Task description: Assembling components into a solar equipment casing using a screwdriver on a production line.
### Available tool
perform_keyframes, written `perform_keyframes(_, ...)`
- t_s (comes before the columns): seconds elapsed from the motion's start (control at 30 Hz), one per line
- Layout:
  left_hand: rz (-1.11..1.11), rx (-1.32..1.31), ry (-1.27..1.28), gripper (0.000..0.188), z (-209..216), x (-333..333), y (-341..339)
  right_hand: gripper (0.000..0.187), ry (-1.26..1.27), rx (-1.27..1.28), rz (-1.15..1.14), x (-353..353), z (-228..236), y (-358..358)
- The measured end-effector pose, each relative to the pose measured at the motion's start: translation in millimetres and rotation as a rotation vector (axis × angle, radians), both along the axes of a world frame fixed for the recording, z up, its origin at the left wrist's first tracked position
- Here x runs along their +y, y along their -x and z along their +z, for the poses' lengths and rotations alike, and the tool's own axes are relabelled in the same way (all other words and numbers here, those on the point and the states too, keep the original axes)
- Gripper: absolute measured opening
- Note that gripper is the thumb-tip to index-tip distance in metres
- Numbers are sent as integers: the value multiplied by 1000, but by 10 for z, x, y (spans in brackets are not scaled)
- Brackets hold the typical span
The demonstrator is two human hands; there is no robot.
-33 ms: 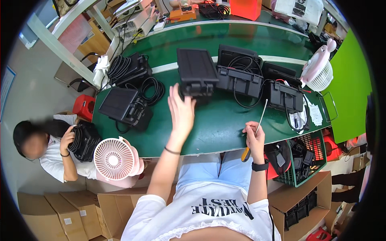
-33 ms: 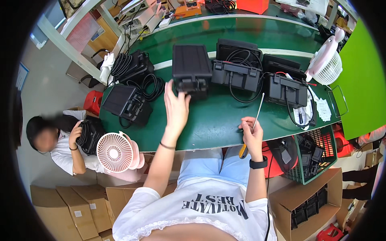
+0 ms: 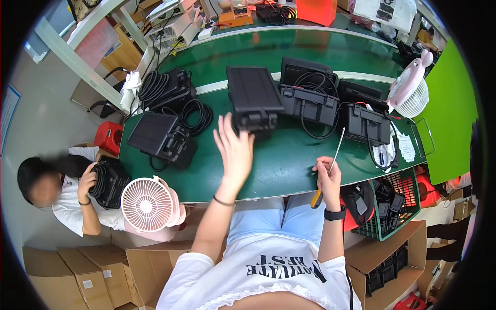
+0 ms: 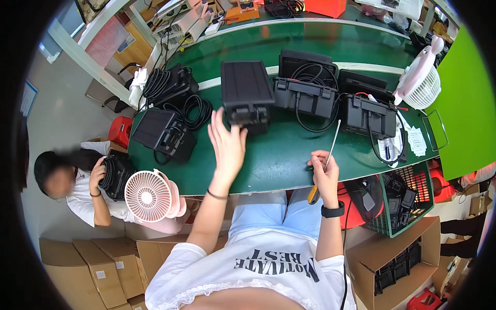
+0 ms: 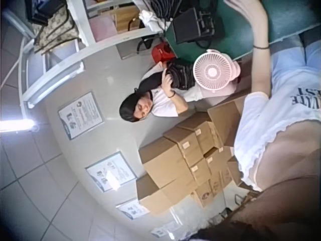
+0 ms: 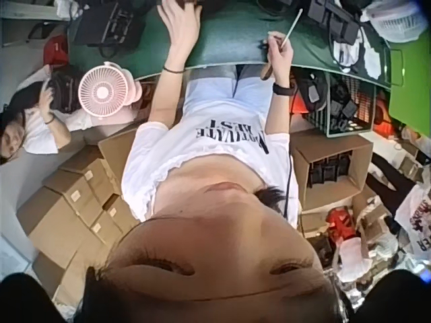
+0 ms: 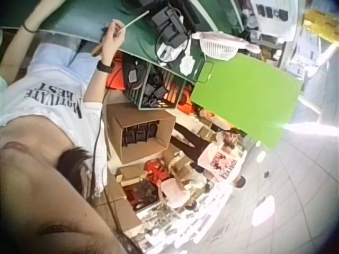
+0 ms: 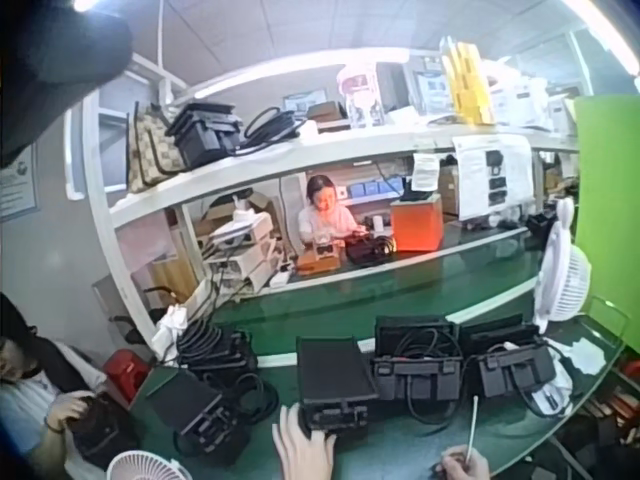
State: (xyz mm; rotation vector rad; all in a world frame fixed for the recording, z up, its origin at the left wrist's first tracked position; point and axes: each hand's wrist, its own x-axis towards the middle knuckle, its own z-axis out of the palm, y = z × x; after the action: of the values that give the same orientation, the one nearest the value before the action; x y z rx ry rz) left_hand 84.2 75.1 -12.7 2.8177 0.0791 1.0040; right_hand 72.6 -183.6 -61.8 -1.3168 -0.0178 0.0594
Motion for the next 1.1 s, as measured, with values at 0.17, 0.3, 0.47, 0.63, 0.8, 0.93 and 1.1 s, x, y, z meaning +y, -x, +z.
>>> perform_keyframes(0.17, -210, 162, 77, 51, 130, -555, 938, 14, 15, -6, -1, 16, -8, -28)
perform_keyframes(0.3, -656, 43, -23, 38, 457, -473, 1269, 13, -13, 13, -4, 5, -18, -43)
perform_keyframes(0.47, -451, -26, -64, 60, 895, 113, 733, 13, 18, -38, -43, 9, -12, 9)
perform_keyframes(0.63, -550, 48, -42, 77, 701, 527, 253, 17, 63, -51, -26, 27, -17, 36)
perform_keyframes(0.8, -492, -75, -131, 78, 826, 434, 471, 35, -33, -83, -1, 120, 180, 185)
perform_keyframes(0.93, -472, -230, 40, 80, 771, 349, 432, 40, 53, -167, -12, 281, 357, 268)
perform_keyframes(1.1, -282, -276, 348, 63, 679, 217, 309, 40, 40, -42, 44, 248, 334, 231)
